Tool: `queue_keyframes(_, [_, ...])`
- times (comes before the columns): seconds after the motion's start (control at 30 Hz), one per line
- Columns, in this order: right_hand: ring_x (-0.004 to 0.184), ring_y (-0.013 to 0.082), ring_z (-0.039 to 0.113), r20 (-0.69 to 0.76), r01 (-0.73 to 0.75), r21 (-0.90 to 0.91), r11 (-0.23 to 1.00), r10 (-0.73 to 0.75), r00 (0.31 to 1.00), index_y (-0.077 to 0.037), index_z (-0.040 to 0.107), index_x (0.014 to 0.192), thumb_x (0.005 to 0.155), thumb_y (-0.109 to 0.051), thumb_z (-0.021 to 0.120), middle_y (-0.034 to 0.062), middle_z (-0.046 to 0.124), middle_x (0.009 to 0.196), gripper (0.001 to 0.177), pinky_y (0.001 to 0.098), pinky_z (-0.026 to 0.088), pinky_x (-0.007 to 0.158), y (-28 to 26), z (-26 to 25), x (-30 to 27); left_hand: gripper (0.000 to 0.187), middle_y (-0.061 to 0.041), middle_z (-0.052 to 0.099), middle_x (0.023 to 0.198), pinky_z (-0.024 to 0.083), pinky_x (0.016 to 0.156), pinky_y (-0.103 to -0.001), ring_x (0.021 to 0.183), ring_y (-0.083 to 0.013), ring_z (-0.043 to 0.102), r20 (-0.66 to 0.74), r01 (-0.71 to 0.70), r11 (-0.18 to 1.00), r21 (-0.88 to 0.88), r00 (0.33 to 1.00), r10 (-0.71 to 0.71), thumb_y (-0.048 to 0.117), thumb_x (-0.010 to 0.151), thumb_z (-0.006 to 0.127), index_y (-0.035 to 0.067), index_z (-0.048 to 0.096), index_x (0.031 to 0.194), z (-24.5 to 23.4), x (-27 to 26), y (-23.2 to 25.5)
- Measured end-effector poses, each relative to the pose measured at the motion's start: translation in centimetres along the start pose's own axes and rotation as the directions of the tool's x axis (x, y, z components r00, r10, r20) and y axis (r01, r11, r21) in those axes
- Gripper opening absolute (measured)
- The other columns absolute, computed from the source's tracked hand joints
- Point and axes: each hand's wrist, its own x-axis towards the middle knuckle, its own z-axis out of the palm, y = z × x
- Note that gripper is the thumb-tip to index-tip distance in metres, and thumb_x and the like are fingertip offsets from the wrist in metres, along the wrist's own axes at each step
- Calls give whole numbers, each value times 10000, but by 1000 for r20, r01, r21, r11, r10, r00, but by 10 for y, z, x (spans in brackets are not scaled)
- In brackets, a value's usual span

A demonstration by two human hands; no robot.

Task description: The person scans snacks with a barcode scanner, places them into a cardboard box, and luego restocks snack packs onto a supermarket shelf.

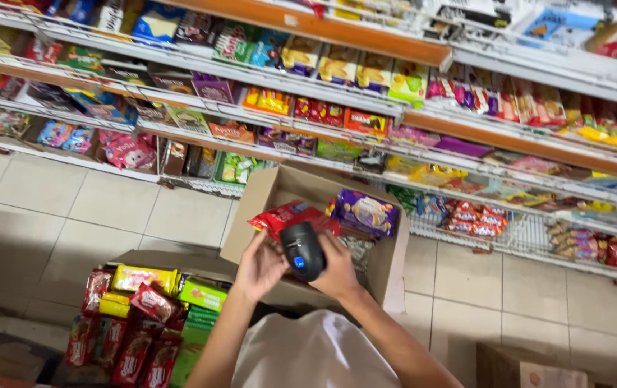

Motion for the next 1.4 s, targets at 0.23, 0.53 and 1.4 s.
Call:
queue_keyframes(0.23, [823,203,699,-67,-449,475,756,541,839,4,687,1122,797,-117,867,122,731,963,391,345,566,750,15,18,25,474,-68,640,1215,431,1089,-490,1202,-281,583,-166,-107,992,-68,982,95,408,911,633,215,540,1334,-45,25,-5])
queue_keyframes(0.53, [630,105,626,-30,-434,735,521,664,747,-31,684,1078,804,-88,820,-13,681,838,311,279,504,561,-1,33,102,559,-69,637,1359,447,1121,-430,1270,-228,593,-34,-399,900,177,911,411,138,864,742,90,542,1384,-7,32,114])
queue_keyframes(1.4, [673,105,626,-181,-315,683,660,570,801,-7,675,1153,894,-5,714,51,726,1030,262,289,531,606,-38,59,260,422,-147,734,1105,569,916,-378,1024,-303,728,828,-633,-571,523,220,515,158,926,953,10,640,1165,232,118,485])
